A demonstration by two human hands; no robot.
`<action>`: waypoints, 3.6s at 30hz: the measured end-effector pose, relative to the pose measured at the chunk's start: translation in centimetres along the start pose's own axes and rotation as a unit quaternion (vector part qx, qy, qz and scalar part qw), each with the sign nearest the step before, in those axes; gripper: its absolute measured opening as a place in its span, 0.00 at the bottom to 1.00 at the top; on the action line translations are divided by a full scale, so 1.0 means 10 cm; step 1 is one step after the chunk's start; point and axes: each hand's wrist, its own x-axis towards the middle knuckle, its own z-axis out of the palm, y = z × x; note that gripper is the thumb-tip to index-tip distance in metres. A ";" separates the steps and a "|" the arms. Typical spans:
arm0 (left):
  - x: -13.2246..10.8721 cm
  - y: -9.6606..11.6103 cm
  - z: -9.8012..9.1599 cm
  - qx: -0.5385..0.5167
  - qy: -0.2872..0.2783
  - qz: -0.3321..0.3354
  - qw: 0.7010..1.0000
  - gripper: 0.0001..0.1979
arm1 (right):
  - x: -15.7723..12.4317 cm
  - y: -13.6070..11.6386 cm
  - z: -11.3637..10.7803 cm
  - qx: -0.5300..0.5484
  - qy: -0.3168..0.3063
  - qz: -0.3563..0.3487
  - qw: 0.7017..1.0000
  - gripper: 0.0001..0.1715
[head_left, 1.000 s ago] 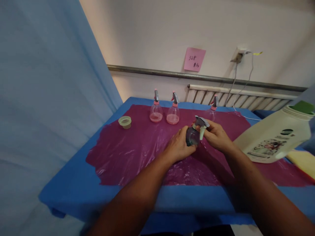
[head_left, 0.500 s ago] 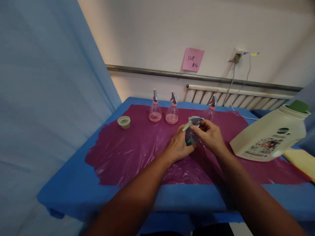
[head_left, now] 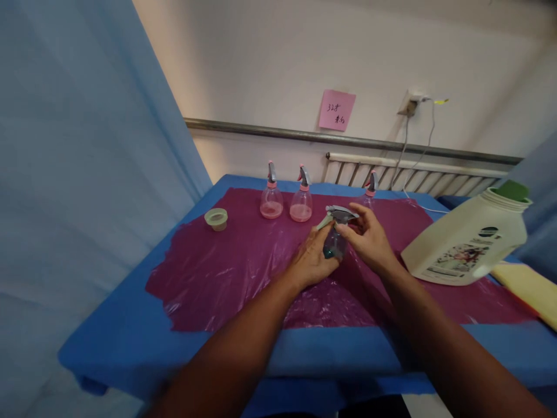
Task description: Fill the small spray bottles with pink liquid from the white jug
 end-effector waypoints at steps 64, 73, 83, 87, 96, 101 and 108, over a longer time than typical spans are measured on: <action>-0.01 0.04 0.00 0.043 -0.009 -0.006 0.999 0.52 | -0.13 0.06 0.03 -0.037 -0.029 -0.044 0.998 0.49; 0.00 0.07 0.01 0.034 0.009 0.010 0.999 0.48 | -0.11 0.06 0.05 -0.056 0.002 -0.047 0.997 0.45; -0.01 0.10 0.03 0.019 0.002 -0.027 0.999 0.49 | -0.09 0.02 0.01 -0.001 -0.038 -0.025 0.999 0.41; -0.03 0.11 0.03 0.030 0.022 -0.042 0.998 0.53 | 0.13 -0.01 -0.06 -0.045 0.004 -0.043 0.998 0.36; -0.03 0.13 0.03 0.107 -0.011 -0.039 0.993 0.42 | 1.12 0.11 -0.11 -0.227 0.129 -0.086 0.961 0.26; -0.04 0.15 0.03 0.140 -0.024 -0.021 0.990 0.36 | 1.37 0.36 0.08 -0.299 0.127 -0.050 0.944 0.24; -0.06 0.21 0.02 0.176 -0.044 -0.027 0.983 0.33 | 1.30 0.64 0.10 -0.319 0.142 -0.011 0.937 0.33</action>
